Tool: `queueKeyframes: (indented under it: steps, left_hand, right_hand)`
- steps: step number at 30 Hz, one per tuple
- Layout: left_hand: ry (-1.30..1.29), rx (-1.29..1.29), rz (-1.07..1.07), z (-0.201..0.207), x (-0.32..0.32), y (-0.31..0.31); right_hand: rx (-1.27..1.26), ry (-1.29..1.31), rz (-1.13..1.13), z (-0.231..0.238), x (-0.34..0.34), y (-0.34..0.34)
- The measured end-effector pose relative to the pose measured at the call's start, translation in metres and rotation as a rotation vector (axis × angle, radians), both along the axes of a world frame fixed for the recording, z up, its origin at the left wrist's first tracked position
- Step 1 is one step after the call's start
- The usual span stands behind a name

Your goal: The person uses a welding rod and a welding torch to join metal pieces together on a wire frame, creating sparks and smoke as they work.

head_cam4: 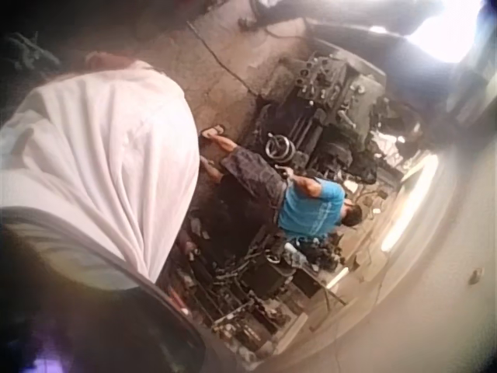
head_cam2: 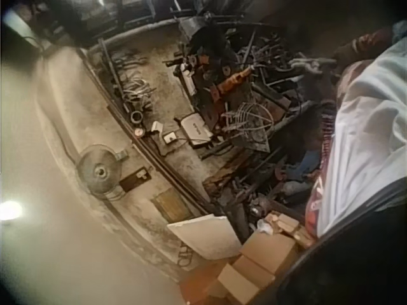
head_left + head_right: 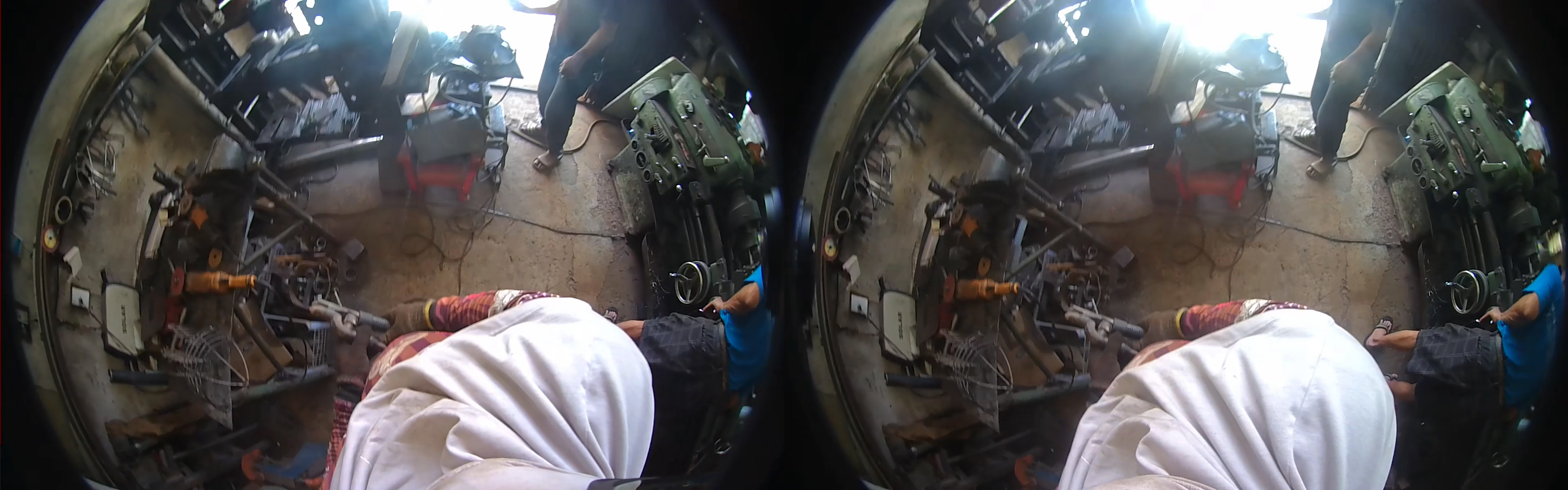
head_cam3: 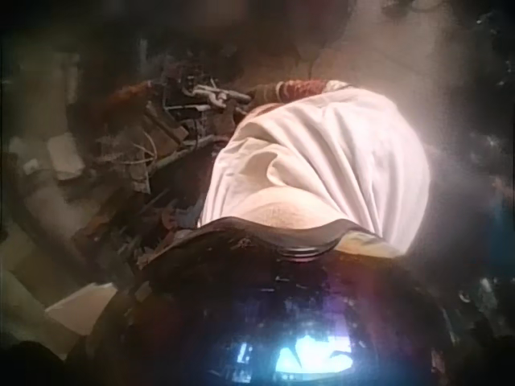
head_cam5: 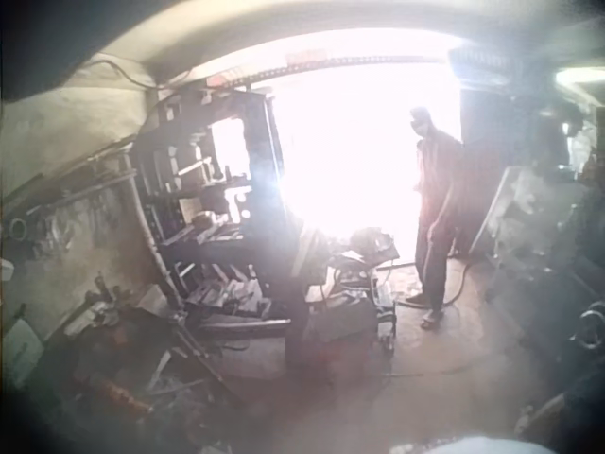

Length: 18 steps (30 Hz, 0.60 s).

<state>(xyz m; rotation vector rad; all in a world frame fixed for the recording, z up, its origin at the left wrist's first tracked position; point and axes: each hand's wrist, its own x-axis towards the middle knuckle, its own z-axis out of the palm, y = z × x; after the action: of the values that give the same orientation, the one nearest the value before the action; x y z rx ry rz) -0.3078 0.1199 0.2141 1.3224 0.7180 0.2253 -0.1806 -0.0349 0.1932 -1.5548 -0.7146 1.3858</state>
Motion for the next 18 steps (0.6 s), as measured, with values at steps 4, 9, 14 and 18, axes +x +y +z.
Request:
queueKeyframes:
  steps: [4, 9, 14, 18]
  left_hand:
    - [-0.007, -0.002, -0.016, -0.003, 0.003, 0.002]
    - [-0.007, -0.013, -0.081, -0.006, 0.018, -0.005]
    - [-0.011, -0.008, -0.139, -0.007, 0.041, -0.017]
    - [0.011, 0.004, -0.105, -0.004, 0.027, -0.008]
  right_hand:
    - [-0.055, 0.002, -0.026, -0.013, -0.002, 0.005]
    - [-0.088, -0.052, -0.119, 0.017, 0.007, -0.020]
    - [-0.005, -0.223, -0.144, 0.015, 0.024, -0.026]
    - [-0.003, -0.313, -0.084, 0.034, 0.023, -0.015]
